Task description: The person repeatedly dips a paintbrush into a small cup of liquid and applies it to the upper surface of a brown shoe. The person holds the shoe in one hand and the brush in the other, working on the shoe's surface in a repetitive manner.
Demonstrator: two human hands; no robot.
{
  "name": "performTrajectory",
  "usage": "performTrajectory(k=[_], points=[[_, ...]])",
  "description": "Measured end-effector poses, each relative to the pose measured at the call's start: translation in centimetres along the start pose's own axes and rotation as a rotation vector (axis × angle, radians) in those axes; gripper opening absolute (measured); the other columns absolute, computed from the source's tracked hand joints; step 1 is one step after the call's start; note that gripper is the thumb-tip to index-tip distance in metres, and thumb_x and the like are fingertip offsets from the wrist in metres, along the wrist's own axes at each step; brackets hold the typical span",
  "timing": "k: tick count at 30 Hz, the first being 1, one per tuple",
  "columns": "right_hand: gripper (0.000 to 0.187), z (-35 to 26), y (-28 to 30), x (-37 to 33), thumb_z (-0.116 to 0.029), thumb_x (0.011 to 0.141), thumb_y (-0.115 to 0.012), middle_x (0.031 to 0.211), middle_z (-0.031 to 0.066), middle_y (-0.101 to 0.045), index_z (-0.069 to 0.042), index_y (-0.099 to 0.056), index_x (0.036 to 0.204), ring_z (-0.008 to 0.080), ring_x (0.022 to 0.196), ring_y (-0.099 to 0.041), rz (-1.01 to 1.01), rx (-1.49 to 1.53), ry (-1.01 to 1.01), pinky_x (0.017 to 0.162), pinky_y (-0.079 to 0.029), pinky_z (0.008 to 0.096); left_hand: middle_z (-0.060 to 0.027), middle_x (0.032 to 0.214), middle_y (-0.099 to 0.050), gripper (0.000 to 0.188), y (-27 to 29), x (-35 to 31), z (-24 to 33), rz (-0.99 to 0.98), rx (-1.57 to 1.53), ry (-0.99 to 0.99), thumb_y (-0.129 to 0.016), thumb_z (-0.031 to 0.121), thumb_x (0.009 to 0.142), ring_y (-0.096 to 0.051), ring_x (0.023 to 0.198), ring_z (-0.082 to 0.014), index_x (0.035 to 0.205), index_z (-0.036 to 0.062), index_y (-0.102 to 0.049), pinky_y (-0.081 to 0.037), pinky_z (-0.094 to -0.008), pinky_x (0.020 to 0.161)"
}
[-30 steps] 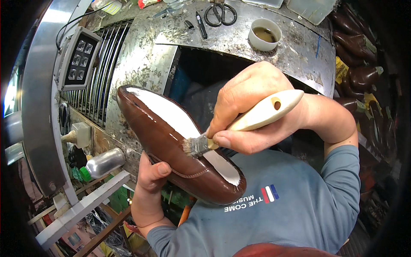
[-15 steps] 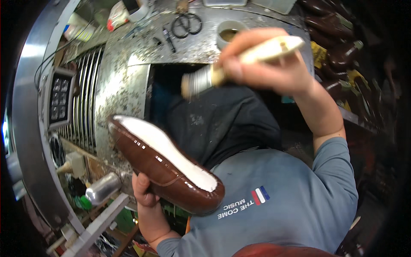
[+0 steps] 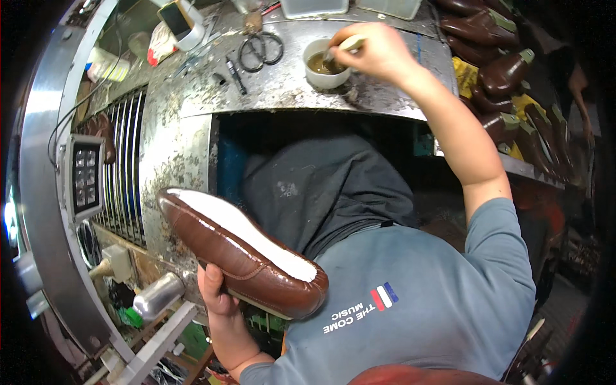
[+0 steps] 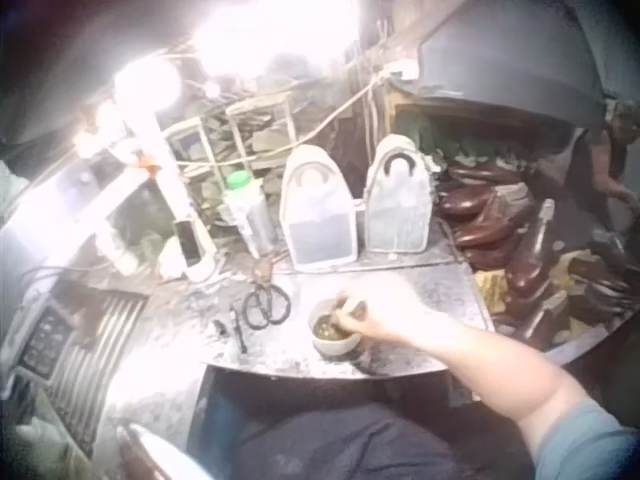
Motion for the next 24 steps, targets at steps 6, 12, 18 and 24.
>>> performTrajectory(k=[6, 12, 18, 24], points=[[0.018, -1.8, 2.5, -0.7, -0.016, 0.091, -0.075, 0.092, 0.0071, -0.075, -0.003, -0.074, 0.103, 0.0138, 0.081, -0.071, 0.082, 0.226, 0.089, 0.073, -0.055, 0.0271, -0.0161, 0.139, -0.058, 0.059, 0.3, 0.3, 0.4, -0.04, -0.034, 0.025, -0.049, 0.042, 0.103, -0.059, 0.124, -0.0309, 0.146, 0.0014, -0.045, -0.047, -0.0472, 0.106], [0.021, -2.8, 1.3, -1.7, -0.015, 0.091, -0.075, 0.097, 0.0046, -0.075, -0.002, -0.074, 0.108, 0.0116, 0.088, -0.069, -0.039, 0.542, -0.032, 0.078, -0.054, 0.0253, -0.0165, 0.138, -0.058, 0.061, -0.3, 0.4, 0.9, -0.061, -0.001, 0.03, -0.049, 0.043, 0.102, -0.059, 0.124, -0.0308, 0.146, 0.0016, -0.043, -0.048, -0.047, 0.105], [0.018, -11.6, 3.6, -3.0, -0.009, 0.083, -0.079, 0.09, 0.0093, -0.075, -0.001, -0.075, 0.099, 0.0167, 0.081, -0.072, -0.222, 0.916, 0.319, 0.072, -0.056, 0.0283, -0.0169, 0.136, -0.059, 0.064, -0.8, 0.5, 1.2, -0.002, 0.067, 0.023, -0.05, 0.046, 0.1, -0.061, 0.122, -0.0304, 0.145, 0.0013, -0.044, -0.05, -0.0465, 0.103], [0.013, -16.3, 2.3, -3.2, -0.014, 0.081, -0.081, 0.076, 0.0069, -0.072, -0.004, -0.075, 0.086, 0.0224, 0.065, -0.07, -0.151, 1.116, 0.52, 0.059, -0.055, 0.0303, -0.019, 0.133, -0.06, 0.067, -0.7, 0.1, 1.1, 0.033, 0.097, 0.088, -0.05, 0.05, 0.098, -0.062, 0.117, -0.0304, 0.143, -0.0001, -0.045, -0.052, -0.0444, 0.099]])
Point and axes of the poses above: each hand's wrist, its own x-axis towards the middle knuckle, its own y-axis out of the back of the hand, z = x × y, the point moved 1 cm from there along x, towards the middle knuckle
